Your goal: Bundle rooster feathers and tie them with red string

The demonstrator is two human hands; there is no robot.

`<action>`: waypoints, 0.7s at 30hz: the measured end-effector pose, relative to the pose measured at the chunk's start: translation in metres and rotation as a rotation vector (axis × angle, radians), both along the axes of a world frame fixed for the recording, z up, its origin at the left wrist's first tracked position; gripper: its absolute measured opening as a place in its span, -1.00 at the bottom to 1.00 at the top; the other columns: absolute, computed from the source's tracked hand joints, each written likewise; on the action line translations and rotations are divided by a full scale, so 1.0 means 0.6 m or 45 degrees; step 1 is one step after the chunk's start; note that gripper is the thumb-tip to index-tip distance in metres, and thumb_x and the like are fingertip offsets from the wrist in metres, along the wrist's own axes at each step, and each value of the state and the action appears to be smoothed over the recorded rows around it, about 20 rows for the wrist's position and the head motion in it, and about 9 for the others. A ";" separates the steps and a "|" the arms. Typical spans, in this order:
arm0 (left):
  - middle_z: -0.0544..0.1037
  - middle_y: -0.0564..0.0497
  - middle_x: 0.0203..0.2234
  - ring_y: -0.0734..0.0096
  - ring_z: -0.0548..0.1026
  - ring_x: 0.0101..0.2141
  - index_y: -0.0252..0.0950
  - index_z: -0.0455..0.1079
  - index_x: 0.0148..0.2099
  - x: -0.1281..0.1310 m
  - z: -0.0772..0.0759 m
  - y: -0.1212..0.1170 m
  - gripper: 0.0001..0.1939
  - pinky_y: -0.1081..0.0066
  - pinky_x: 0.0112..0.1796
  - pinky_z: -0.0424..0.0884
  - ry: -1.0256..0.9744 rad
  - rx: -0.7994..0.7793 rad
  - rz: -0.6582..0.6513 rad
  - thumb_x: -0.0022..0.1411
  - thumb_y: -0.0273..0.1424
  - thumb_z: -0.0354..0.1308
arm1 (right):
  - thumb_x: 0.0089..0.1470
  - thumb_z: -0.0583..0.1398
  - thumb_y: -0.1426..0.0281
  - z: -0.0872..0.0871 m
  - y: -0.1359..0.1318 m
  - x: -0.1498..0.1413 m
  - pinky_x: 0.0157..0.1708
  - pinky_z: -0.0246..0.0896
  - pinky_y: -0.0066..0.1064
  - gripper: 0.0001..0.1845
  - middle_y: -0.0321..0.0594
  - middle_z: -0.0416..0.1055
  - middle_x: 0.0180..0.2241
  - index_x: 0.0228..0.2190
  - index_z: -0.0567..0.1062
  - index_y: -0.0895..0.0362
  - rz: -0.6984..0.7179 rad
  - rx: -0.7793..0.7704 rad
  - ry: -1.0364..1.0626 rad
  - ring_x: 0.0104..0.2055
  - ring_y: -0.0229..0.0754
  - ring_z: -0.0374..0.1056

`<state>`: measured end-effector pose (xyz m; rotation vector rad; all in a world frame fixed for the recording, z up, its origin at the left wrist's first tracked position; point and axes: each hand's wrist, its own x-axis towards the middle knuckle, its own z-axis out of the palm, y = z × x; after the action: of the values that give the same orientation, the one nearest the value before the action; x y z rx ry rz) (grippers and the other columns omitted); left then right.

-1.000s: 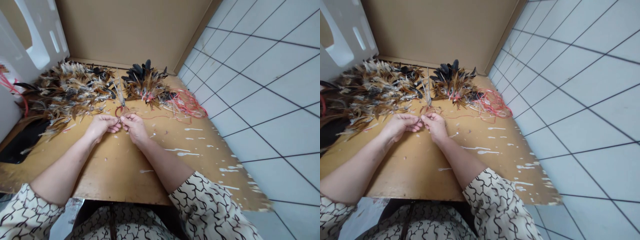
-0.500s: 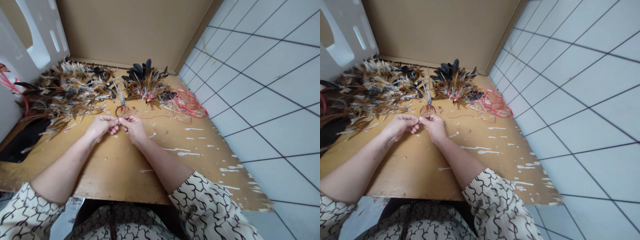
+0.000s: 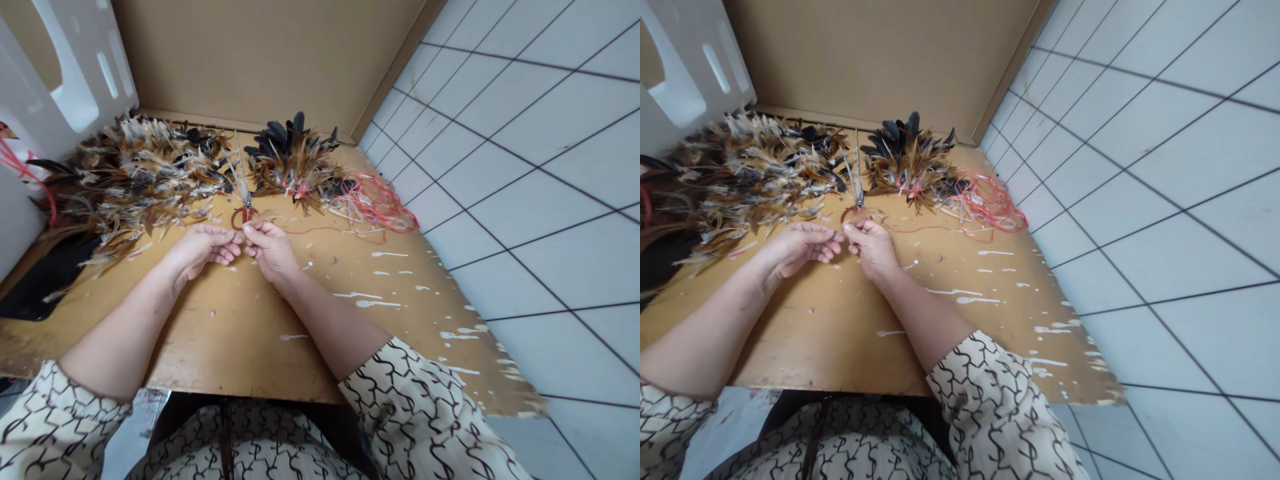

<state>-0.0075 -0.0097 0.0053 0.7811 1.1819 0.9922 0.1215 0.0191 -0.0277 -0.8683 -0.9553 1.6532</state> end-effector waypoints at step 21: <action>0.41 0.10 -0.73 0.52 0.28 -0.62 -0.31 0.45 -0.55 -0.068 0.020 0.008 -0.85 0.51 -0.56 0.16 1.213 0.385 0.116 -0.19 -0.32 0.23 | -0.19 0.23 0.26 0.006 -0.010 -0.002 -0.54 0.03 -0.49 -0.76 -0.41 0.21 -0.63 -0.61 0.29 0.12 -0.064 0.484 -0.427 -0.57 -0.39 0.08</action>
<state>-0.0485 -0.0052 0.0171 1.5476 1.9040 0.8910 0.1206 0.0133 -0.0242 -0.9108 -1.4121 1.2443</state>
